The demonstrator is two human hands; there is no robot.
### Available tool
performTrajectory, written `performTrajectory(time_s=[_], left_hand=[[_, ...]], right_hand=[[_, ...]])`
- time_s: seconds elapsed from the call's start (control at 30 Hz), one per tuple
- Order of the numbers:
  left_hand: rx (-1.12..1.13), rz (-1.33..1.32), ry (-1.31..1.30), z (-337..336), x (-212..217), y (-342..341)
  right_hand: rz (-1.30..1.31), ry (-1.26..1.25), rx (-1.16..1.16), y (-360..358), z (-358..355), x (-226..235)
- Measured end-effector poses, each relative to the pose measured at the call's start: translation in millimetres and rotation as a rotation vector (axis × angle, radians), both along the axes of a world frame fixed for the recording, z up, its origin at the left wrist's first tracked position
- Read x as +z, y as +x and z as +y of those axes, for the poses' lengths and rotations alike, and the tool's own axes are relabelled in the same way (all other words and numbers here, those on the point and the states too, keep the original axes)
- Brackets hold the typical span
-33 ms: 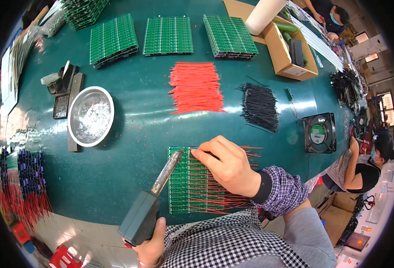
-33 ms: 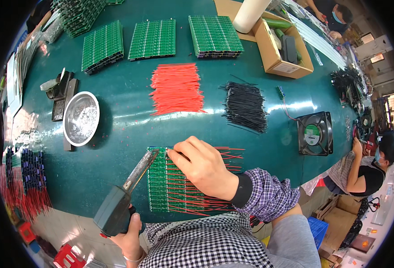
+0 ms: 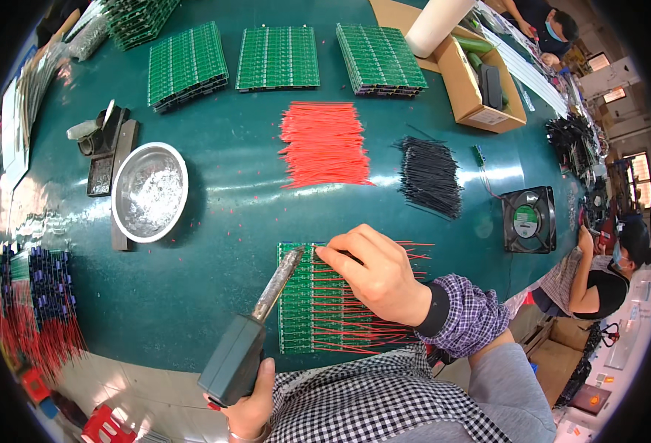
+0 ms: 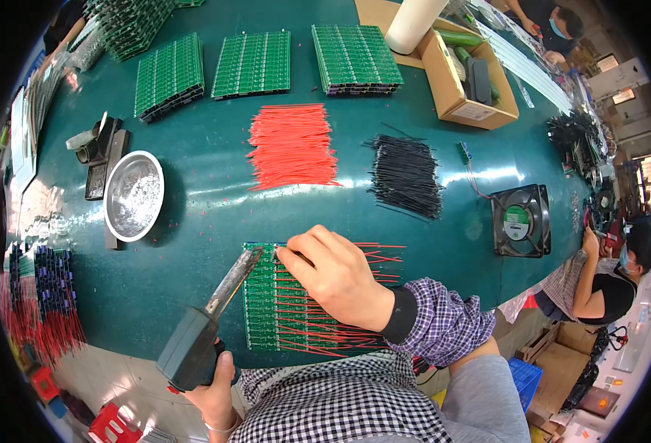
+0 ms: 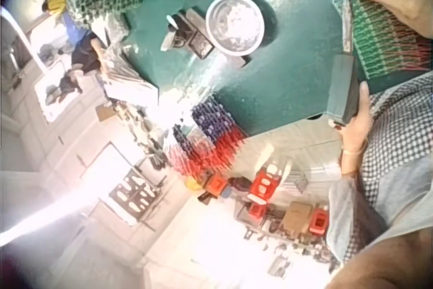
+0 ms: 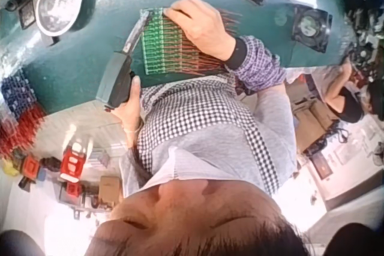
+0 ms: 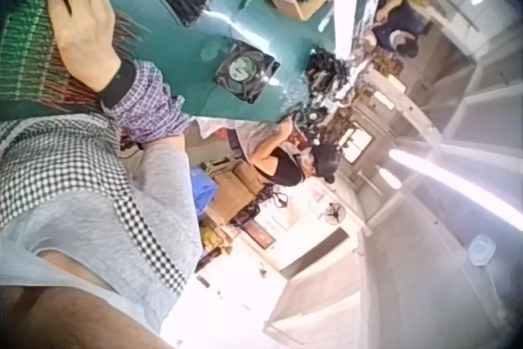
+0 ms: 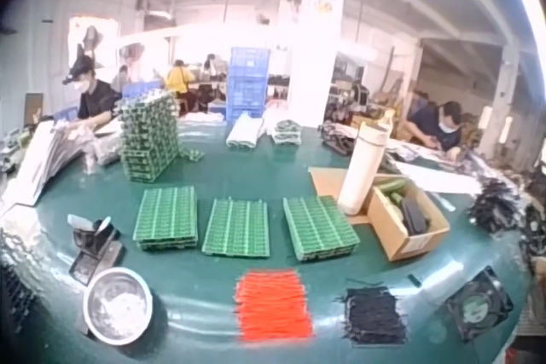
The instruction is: The person solders wires onto circuit boards using a soldering tool, places the assembled board onto a stack of boards, and takes another circuit board and wires to work on.
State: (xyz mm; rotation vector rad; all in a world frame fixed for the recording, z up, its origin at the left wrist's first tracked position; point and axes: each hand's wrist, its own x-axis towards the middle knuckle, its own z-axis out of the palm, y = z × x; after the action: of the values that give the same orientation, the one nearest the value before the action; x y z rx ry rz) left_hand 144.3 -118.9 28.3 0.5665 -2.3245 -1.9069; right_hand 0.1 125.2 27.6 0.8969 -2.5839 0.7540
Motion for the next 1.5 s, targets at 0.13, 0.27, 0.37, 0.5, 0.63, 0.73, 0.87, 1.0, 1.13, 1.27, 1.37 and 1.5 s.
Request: performTrajectory(time_s=[0.13, 0.27, 0.37, 0.5, 0.63, 0.73, 0.87, 1.0, 1.13, 1.27, 1.37, 1.5], left_hand=[[0.035, -0.023, -0.121, 11.5, 9.3, -12.8], [-0.012, 0.054, -0.209, 9.1, 1.6, -14.2], [-0.041, 0.070, -0.192, 9.7, 3.8, -18.7], [-0.064, 0.067, -0.217, 10.3, 4.6, -19.9], [-0.082, 0.035, -0.233, 9.3, 6.2, -19.1], [-0.184, 0.040, -0.247, 2.4, 6.8, -15.0], [-0.175, 0.087, -0.268, -1.0, -2.9, -5.6], [-0.071, -0.033, -0.134, -4.3, -7.2, 5.5], [-0.081, 0.060, -0.158, -0.2, -2.9, -0.8], [-0.017, -0.065, -0.083, 3.3, 3.2, -0.5], [-0.081, 0.079, -0.177, 1.0, -0.1, 1.7], [0.012, -0.030, -0.122, 5.9, 5.9, -1.3]], right_hand=[[-0.004, -0.004, -0.013, 1.0, 0.0, -2.1], [-0.012, -0.013, -0.013, 1.2, -0.2, -2.0], [-0.014, 0.002, -0.016, 1.4, 0.2, -1.7], [-0.021, 0.003, -0.015, 1.7, -0.2, -1.9], [-0.009, 0.018, 0.005, 1.4, 0.7, -3.3], [-0.014, 0.018, 0.008, 1.1, 1.1, -2.2], [-0.009, 0.013, 0.005, 1.1, 0.9, -2.5], [-0.010, 0.016, 0.003, 1.2, 0.2, -0.8], [-0.002, 0.023, 0.000, 1.5, 0.3, -2.7], [-0.009, 0.028, 0.001, 2.9, 0.4, -1.5], [0.039, -0.030, -0.012, 6.8, -1.0, 1.1], [0.046, -0.074, 0.004, 11.6, -1.6, -5.0]])
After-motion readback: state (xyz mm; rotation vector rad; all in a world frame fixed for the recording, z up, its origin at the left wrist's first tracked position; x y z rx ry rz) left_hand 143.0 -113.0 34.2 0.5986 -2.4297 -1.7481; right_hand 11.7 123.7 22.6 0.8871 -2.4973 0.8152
